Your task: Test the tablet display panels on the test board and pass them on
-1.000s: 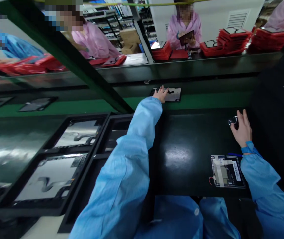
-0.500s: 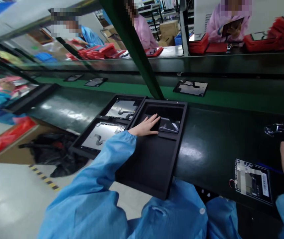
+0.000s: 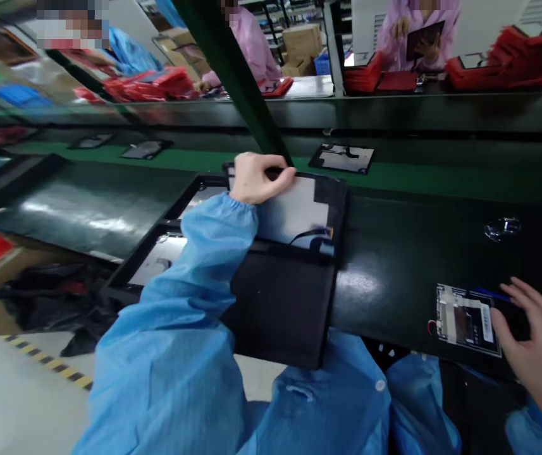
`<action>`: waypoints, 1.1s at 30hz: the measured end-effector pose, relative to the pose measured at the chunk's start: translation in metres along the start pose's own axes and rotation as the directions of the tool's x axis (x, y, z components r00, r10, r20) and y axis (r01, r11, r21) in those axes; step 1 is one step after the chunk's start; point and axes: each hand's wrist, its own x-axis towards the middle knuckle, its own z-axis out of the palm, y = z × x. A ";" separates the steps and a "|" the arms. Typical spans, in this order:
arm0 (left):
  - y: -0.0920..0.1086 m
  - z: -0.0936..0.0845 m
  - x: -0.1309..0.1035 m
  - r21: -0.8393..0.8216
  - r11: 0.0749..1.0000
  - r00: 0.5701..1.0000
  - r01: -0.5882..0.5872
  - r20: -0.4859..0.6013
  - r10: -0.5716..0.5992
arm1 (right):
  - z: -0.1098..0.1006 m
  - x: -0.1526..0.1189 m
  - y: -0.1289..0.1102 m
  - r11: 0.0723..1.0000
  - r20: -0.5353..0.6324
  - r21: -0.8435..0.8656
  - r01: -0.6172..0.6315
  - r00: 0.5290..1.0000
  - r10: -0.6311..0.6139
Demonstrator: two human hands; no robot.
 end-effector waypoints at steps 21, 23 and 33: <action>0.166 0.277 0.008 -0.350 0.172 -0.019 -0.921 0.481 0.876 | -0.007 -0.056 0.005 0.997 0.028 -0.051 -0.057 0.998 0.059; 0.167 0.278 0.010 -0.382 0.197 0.004 -0.903 0.450 0.893 | -0.008 -0.042 0.018 0.980 -0.064 -0.177 -0.091 0.995 0.081; 0.124 0.200 -0.007 -0.704 0.687 0.695 0.180 0.585 0.417 | -0.021 0.014 0.056 0.936 0.015 -0.348 -0.063 0.997 0.073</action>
